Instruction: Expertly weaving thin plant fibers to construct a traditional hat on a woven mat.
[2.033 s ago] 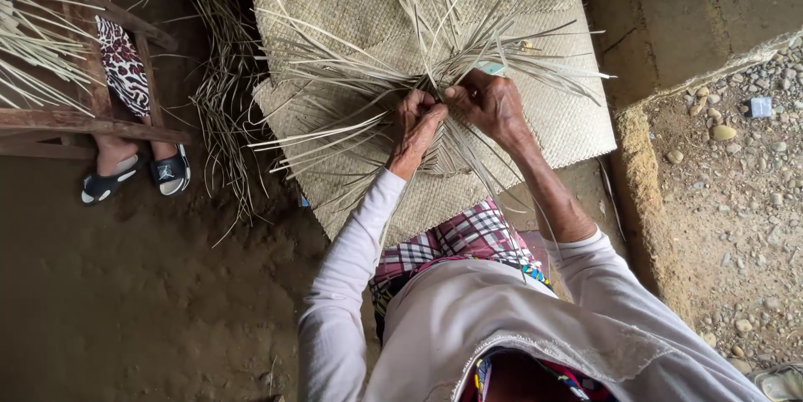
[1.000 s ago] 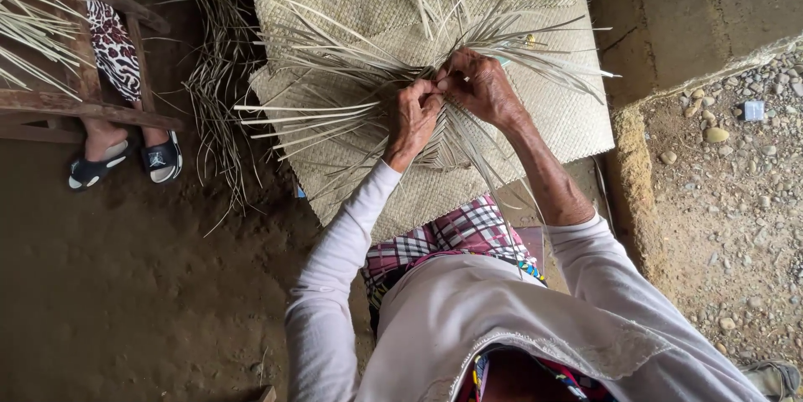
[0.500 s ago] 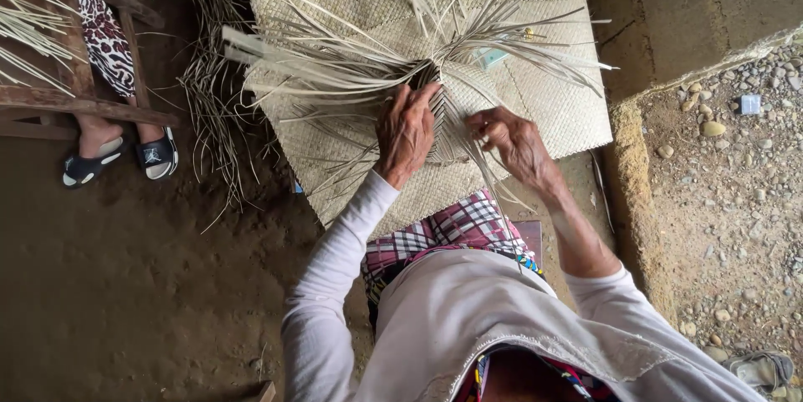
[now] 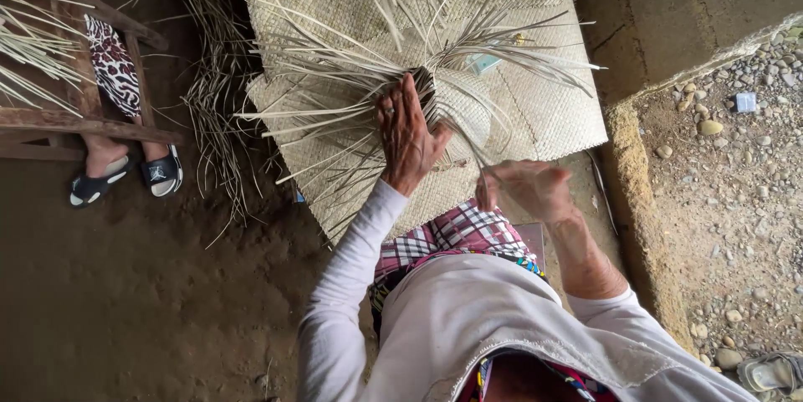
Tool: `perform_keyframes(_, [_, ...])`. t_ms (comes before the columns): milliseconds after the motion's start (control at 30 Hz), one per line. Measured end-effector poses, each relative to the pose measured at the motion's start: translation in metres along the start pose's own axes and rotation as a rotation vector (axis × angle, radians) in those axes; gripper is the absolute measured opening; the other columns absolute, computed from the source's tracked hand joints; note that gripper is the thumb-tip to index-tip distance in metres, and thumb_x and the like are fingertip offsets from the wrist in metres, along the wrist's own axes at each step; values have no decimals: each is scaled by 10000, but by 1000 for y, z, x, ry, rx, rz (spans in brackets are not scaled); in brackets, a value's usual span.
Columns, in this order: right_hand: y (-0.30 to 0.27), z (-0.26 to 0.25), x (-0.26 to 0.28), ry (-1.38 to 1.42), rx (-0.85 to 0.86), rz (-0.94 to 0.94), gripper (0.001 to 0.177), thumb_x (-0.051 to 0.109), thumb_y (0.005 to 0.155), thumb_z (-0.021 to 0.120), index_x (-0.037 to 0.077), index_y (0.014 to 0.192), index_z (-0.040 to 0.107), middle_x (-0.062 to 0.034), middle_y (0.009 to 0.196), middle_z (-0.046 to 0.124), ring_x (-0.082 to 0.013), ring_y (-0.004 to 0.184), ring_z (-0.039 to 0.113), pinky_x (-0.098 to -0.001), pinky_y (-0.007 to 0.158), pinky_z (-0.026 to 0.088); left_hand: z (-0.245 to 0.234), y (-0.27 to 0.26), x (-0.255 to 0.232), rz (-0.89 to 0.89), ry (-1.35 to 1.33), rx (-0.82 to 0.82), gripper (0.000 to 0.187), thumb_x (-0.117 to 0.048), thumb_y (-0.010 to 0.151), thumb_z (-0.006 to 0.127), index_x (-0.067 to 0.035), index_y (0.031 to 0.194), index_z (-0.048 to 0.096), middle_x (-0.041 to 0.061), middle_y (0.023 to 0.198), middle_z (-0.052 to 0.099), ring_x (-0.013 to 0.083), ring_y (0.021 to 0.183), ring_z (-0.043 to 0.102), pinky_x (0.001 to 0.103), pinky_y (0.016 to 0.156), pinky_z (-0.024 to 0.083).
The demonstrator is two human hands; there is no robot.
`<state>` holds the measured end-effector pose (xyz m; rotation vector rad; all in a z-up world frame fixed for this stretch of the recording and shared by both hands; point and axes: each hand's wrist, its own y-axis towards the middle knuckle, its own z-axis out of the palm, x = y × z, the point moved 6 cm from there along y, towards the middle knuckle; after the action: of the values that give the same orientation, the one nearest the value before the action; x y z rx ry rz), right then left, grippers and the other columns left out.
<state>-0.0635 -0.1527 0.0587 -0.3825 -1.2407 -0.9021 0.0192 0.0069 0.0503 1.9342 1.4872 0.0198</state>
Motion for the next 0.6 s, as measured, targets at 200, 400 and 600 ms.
perform_keyframes(200, [30, 8, 20, -1079, -381, 78, 537, 388, 787, 633, 19, 1167, 542, -147, 1050, 567, -302, 1012, 565, -359, 835, 494, 16, 10, 17, -108, 44, 181, 823, -667, 818, 396, 58, 1204, 450, 285, 988, 576, 401, 1018, 553, 514, 1024, 206])
perform_keyframes(400, [54, 17, 4, -1661, -495, -31, 759, 626, 844, 385, -9, 1258, 429, -202, 1181, 416, -354, 1099, 472, -449, 863, 439, 20, -1, 28, -169, -316, 395, 619, -562, 896, 349, -13, 1163, 452, 264, 902, 624, 388, 853, 639, 485, 1017, 191])
perform_keyframes(600, [78, -5, 4, -1658, -356, 188, 944, 724, 818, 131, -52, 1278, 407, -248, 1231, 388, -366, 1165, 425, -466, 978, 362, -8, -8, 19, 3, -344, 543, 1075, -793, 726, 367, 105, 1310, 278, 340, 1168, 494, 477, 1055, 525, 541, 1069, 154])
